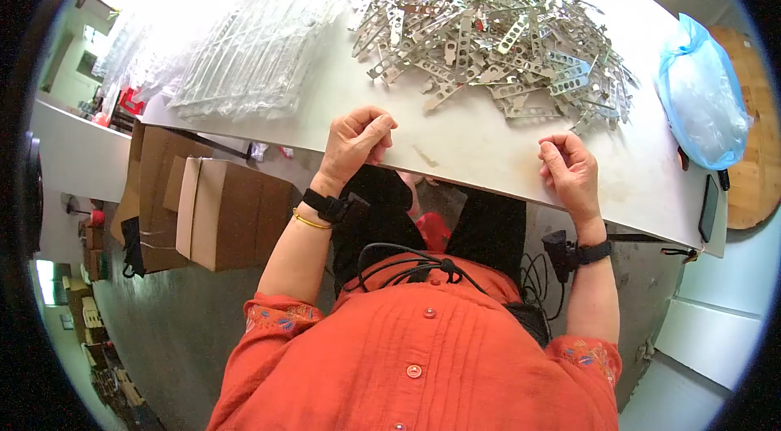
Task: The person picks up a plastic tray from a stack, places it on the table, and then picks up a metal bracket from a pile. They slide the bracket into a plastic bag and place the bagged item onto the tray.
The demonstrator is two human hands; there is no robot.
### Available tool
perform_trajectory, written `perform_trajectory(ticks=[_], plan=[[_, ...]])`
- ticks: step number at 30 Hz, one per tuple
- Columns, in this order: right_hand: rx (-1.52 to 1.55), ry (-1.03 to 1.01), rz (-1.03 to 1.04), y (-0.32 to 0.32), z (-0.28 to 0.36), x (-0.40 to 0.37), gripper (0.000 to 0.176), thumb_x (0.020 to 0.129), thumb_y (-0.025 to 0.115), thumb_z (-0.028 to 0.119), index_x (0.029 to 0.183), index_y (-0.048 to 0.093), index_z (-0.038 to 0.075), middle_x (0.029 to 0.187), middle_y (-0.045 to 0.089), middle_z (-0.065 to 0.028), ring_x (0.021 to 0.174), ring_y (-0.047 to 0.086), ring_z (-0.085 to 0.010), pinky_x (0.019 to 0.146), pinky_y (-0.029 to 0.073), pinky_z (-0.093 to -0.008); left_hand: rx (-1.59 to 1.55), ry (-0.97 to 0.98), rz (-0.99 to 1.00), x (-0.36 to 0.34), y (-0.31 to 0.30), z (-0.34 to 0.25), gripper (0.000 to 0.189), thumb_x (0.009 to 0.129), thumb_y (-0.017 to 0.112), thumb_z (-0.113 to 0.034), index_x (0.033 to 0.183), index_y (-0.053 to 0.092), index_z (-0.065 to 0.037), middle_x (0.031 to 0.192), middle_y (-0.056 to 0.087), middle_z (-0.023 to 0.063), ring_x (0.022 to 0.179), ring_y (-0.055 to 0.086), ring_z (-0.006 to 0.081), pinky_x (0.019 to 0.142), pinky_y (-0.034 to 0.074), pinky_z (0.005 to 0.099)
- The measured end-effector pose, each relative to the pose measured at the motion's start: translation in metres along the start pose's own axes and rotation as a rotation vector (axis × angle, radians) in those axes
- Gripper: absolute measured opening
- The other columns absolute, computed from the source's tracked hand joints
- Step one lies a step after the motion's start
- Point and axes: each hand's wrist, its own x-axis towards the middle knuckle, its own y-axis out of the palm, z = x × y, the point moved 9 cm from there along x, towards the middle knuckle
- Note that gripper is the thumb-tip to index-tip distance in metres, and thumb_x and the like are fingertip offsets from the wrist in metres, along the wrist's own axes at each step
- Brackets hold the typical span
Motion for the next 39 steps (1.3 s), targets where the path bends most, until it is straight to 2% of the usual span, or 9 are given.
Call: perform_trajectory(ticks=[24,39], plan=[[-0.077,0.019,-0.029,-0.0018,-0.0041,0.0011,0.013,0.098,0.061,0.014,0.102,0.063,0.003,0.082,0.063,-0.0003,0.062,0.055,-0.0029,0.050,0.041,-0.0166,-0.058,-0.017,0.011,-0.0002,-0.0006,0.0040,0.021,0.097,0.063,-0.022,0.091,0.068,-0.002,0.068,0.062,-0.0008,0.051,0.053,0.0032,0.044,0.041,0.0178],[-0.061,-0.008,-0.055,-0.0052,-0.0081,0.0013,0.012,0.098,0.060,0.012,0.107,0.064,0.004,0.085,0.063,0.0002,0.062,0.053,-0.0026,0.052,0.040,-0.0163,-0.035,0.041,0.031,0.0015,-0.0005,-0.0014,0.022,0.097,0.062,-0.022,0.090,0.069,-0.002,0.066,0.061,-0.0012,0.050,0.052,0.0030,0.043,0.041,0.0191]])
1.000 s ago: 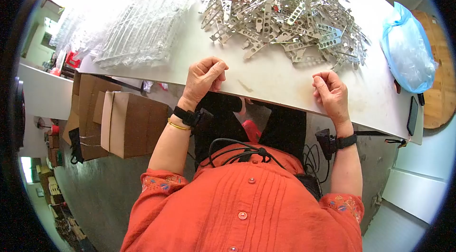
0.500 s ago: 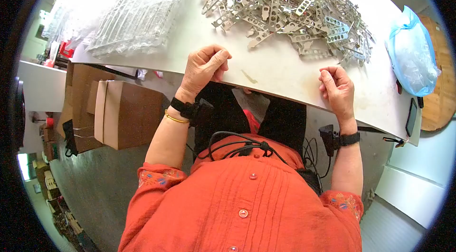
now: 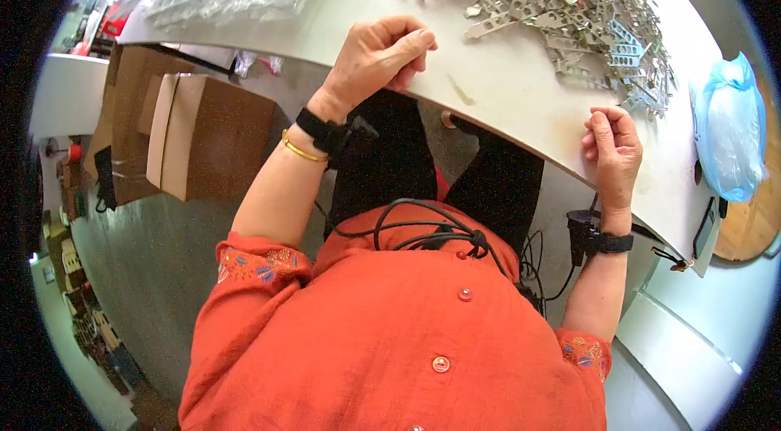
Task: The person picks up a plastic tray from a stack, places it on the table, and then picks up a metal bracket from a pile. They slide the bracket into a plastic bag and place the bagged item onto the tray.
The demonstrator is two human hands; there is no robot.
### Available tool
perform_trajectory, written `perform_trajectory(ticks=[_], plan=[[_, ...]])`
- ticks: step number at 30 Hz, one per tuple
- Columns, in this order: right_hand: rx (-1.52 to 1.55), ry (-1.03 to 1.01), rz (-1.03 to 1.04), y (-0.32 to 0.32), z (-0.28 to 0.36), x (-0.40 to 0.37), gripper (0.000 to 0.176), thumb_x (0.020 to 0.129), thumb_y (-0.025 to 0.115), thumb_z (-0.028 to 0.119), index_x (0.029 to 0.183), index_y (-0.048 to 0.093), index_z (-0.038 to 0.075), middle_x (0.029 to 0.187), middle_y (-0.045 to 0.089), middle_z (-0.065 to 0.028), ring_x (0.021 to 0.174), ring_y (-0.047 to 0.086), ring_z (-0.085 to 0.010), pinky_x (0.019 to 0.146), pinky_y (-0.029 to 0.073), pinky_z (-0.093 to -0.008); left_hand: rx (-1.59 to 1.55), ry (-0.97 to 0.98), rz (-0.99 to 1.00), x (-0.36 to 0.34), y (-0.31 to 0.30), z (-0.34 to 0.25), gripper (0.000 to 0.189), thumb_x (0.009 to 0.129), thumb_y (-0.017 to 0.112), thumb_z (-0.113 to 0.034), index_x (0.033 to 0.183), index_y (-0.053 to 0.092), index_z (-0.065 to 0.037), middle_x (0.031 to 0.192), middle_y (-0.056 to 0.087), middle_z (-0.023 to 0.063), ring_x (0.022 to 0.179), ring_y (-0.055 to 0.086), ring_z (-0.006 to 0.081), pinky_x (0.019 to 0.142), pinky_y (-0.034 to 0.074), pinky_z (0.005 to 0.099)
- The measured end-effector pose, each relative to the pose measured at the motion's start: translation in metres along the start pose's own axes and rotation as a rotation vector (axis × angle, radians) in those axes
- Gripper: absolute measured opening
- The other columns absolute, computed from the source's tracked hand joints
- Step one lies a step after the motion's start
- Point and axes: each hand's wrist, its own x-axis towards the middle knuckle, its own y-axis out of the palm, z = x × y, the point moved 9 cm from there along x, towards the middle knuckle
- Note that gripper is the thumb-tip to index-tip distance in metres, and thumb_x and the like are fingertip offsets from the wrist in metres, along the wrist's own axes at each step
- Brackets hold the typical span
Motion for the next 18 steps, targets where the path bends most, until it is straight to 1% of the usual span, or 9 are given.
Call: perform_trajectory(ticks=[3,6,8,11,18], plan=[[0.017,-0.011,0.035,0.0010,-0.0012,0.0010,0.013,0.098,0.060,0.013,0.107,0.065,0.004,0.085,0.064,0.0002,0.064,0.054,-0.0024,0.053,0.040,-0.0157,0.053,0.075,0.006,-0.0005,0.0004,-0.0024,0.022,0.096,0.063,-0.023,0.092,0.069,-0.002,0.066,0.063,-0.0010,0.049,0.053,0.0032,0.043,0.043,0.0183],[0.048,-0.035,0.057,0.0013,0.0003,0.0007,0.014,0.098,0.060,0.014,0.108,0.065,0.005,0.086,0.064,-0.0001,0.066,0.054,-0.0018,0.054,0.041,-0.0151,0.073,0.105,-0.017,-0.0002,-0.0006,-0.0023,0.022,0.096,0.063,-0.024,0.091,0.070,-0.003,0.067,0.064,-0.0008,0.049,0.055,0.0033,0.043,0.044,0.0177],[-0.014,-0.053,0.014,-0.0012,0.0015,0.0016,0.013,0.098,0.061,0.013,0.107,0.065,0.005,0.085,0.064,-0.0003,0.065,0.054,-0.0017,0.054,0.041,-0.0153,0.028,0.115,-0.002,0.0005,-0.0019,-0.0016,0.021,0.095,0.065,-0.024,0.091,0.070,-0.004,0.067,0.065,-0.0005,0.049,0.056,0.0032,0.042,0.045,0.0173],[0.013,-0.057,0.017,0.0001,0.0020,0.0023,0.012,0.098,0.061,0.012,0.106,0.065,0.004,0.084,0.064,-0.0004,0.063,0.054,-0.0021,0.053,0.042,-0.0159,-0.024,0.095,0.009,0.0006,-0.0021,-0.0005,0.020,0.094,0.066,-0.023,0.089,0.069,-0.003,0.066,0.065,0.0003,0.049,0.056,0.0031,0.042,0.046,0.0175],[0.027,-0.052,0.009,-0.0019,-0.0028,0.0050,0.011,0.098,0.061,0.013,0.105,0.065,0.005,0.083,0.064,-0.0006,0.060,0.053,-0.0022,0.051,0.043,-0.0160,-0.034,0.098,0.005,-0.0027,-0.0028,-0.0013,0.020,0.095,0.064,-0.022,0.089,0.069,-0.003,0.065,0.064,-0.0002,0.048,0.056,0.0032,0.042,0.046,0.0178]])
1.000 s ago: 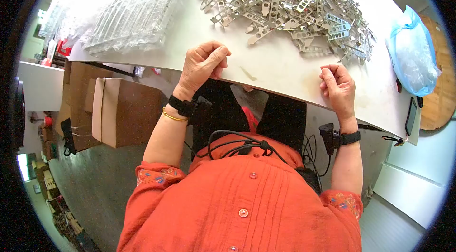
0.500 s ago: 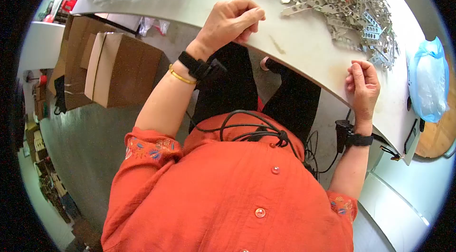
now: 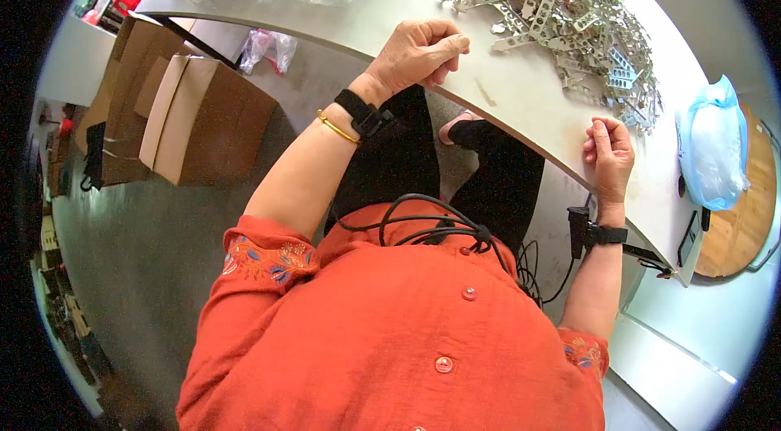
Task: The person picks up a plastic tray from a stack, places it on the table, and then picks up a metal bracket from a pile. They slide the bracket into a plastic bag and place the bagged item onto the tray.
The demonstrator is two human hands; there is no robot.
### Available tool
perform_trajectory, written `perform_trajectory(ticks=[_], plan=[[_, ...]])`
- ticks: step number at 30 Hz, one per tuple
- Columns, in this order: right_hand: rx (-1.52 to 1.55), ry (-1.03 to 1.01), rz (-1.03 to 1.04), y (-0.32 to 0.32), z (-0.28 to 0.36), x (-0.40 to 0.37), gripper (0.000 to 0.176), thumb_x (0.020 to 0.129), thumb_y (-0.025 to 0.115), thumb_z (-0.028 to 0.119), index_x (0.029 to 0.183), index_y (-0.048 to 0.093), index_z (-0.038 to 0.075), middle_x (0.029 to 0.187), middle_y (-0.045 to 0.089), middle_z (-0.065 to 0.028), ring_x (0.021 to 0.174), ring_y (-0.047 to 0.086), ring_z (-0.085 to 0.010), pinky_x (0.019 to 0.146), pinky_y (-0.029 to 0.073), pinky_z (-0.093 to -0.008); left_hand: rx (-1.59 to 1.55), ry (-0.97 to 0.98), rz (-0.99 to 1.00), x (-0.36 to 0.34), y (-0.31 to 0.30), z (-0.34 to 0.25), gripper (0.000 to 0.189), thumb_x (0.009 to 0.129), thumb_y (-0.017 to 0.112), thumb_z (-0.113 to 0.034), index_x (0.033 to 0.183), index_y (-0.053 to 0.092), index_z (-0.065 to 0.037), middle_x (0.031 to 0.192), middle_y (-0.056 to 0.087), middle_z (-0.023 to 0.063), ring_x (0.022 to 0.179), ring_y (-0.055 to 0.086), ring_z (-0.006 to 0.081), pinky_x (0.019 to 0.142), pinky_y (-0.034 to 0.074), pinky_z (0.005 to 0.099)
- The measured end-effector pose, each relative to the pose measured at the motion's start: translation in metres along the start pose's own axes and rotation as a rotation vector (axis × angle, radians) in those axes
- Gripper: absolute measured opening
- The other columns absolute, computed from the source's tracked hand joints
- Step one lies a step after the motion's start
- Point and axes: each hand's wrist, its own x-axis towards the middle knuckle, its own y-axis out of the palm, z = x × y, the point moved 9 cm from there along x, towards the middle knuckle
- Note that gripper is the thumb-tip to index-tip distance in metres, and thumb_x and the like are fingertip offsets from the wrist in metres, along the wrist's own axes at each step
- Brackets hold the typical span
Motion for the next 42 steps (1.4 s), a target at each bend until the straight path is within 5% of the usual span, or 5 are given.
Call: perform_trajectory(ticks=[42], plan=[[0.015,0.116,-0.027,0.006,0.012,-0.006,0.010,0.097,0.060,0.013,0.096,0.063,0.004,0.075,0.061,0.0020,0.057,0.055,-0.0033,0.047,0.041,-0.0188,0.048,-0.154,-0.005,-0.002,0.006,0.002,0.020,0.099,0.058,-0.018,0.090,0.067,-0.002,0.066,0.062,0.0010,0.049,0.053,0.0055,0.043,0.042,0.0195]])
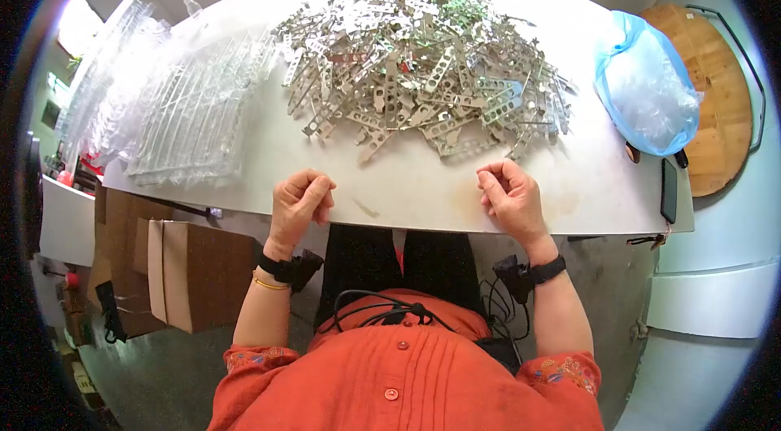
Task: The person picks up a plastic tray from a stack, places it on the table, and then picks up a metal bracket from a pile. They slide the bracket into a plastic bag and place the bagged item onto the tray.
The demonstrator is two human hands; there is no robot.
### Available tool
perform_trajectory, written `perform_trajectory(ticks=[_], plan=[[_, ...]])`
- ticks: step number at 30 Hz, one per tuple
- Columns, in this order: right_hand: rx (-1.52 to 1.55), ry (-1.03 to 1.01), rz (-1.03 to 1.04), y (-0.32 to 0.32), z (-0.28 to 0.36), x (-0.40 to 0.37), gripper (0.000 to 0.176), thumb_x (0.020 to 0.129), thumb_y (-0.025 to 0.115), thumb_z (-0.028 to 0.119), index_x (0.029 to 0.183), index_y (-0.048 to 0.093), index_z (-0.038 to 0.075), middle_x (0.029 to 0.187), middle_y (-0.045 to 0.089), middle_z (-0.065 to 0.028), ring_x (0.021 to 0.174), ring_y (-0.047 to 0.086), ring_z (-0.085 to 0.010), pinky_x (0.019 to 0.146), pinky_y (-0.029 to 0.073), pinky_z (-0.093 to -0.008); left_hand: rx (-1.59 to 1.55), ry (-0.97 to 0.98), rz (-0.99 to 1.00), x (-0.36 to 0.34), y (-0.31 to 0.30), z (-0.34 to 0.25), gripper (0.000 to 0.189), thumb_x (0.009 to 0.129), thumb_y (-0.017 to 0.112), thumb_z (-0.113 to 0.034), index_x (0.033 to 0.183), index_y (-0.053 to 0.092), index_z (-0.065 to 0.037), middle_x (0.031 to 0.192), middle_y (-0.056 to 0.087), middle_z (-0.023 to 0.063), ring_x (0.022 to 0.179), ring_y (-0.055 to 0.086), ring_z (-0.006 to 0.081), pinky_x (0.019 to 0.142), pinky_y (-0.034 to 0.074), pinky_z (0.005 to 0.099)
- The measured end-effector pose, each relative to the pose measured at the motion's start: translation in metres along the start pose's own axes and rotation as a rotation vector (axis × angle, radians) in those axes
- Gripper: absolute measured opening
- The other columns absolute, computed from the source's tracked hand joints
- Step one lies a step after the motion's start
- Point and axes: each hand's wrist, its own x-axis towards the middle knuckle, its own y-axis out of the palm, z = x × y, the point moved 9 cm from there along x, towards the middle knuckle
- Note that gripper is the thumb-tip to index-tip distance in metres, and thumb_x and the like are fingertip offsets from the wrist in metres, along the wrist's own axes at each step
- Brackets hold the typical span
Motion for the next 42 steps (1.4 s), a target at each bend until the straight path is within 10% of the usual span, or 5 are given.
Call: perform_trajectory(ticks=[29,42], plan=[[-0.130,0.049,-0.054,0.019,0.052,0.014,0.010,0.096,0.062,0.014,0.099,0.063,0.004,0.076,0.062,0.0016,0.062,0.056,-0.0047,0.053,0.045,-0.0204,-0.029,0.034,0.025,-0.001,0.001,-0.005,0.019,0.099,0.057,-0.013,0.089,0.065,0.001,0.065,0.060,0.0013,0.049,0.053,0.0046,0.044,0.042,0.0195],[-0.694,-0.397,0.116,0.097,0.132,0.070,0.044,0.088,0.067,0.016,0.130,0.057,0.005,0.140,0.047,-0.0233,0.128,0.049,-0.0371,0.104,0.041,-0.0412,-0.058,0.084,0.062,0.000,-0.001,-0.004,0.017,0.099,0.058,-0.011,0.090,0.065,0.002,0.066,0.061,0.0016,0.050,0.054,0.0049,0.045,0.043,0.0198]])
